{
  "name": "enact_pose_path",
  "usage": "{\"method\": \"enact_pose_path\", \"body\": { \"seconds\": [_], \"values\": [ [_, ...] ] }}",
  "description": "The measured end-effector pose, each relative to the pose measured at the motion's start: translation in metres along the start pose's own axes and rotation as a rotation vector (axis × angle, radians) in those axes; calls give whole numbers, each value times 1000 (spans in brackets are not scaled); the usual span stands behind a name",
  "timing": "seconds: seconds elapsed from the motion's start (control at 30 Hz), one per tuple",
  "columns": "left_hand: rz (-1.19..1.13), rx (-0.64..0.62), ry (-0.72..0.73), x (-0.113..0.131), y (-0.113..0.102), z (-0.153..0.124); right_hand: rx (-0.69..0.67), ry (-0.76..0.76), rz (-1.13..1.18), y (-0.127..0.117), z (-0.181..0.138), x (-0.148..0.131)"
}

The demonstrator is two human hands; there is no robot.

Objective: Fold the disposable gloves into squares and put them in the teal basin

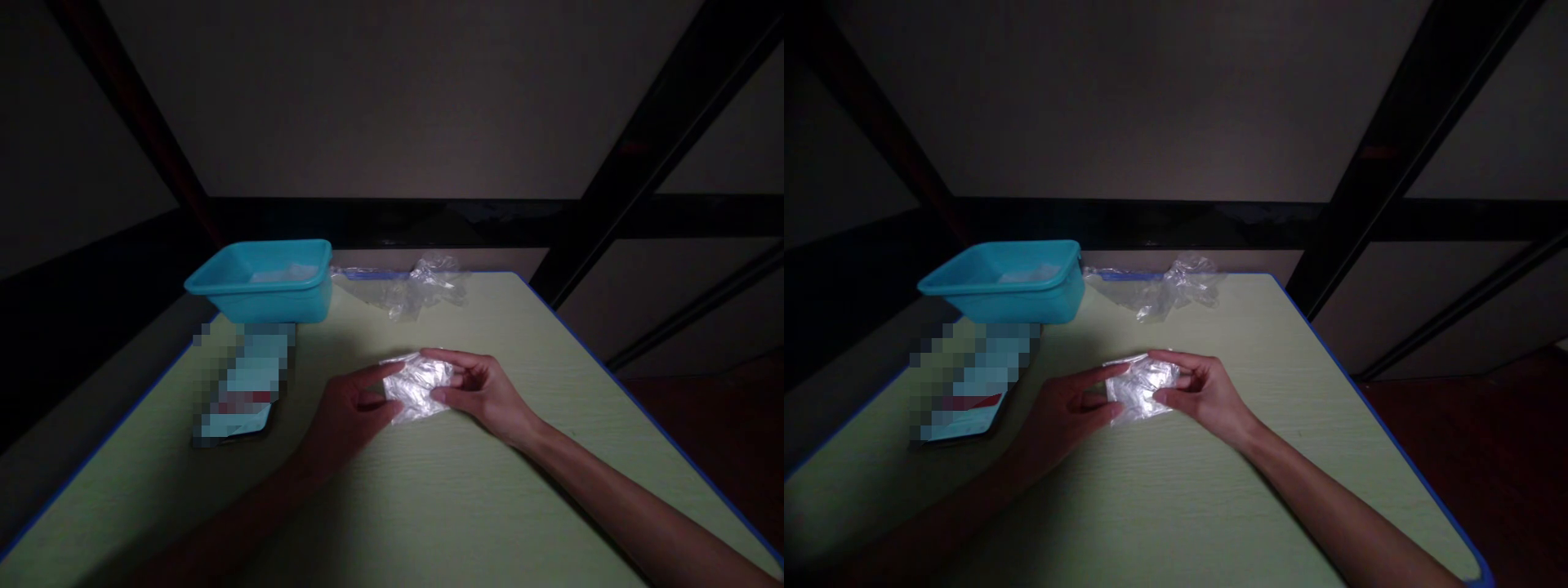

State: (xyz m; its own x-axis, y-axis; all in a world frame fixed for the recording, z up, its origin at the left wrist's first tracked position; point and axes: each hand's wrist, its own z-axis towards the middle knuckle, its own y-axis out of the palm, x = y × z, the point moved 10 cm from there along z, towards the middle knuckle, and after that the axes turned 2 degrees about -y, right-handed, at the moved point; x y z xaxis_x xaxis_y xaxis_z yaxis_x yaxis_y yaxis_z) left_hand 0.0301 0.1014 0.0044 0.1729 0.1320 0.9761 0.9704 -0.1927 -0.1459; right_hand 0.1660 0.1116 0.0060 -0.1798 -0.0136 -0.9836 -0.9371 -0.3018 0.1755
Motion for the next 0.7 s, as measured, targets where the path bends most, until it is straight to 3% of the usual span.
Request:
{"method": "enact_pose_path", "body": {
  "seconds": [0.7],
  "values": [
    [-23, -11, -23, -1, -1, -2, -12, -34, -89, 0, -2, -5]
  ]
}}
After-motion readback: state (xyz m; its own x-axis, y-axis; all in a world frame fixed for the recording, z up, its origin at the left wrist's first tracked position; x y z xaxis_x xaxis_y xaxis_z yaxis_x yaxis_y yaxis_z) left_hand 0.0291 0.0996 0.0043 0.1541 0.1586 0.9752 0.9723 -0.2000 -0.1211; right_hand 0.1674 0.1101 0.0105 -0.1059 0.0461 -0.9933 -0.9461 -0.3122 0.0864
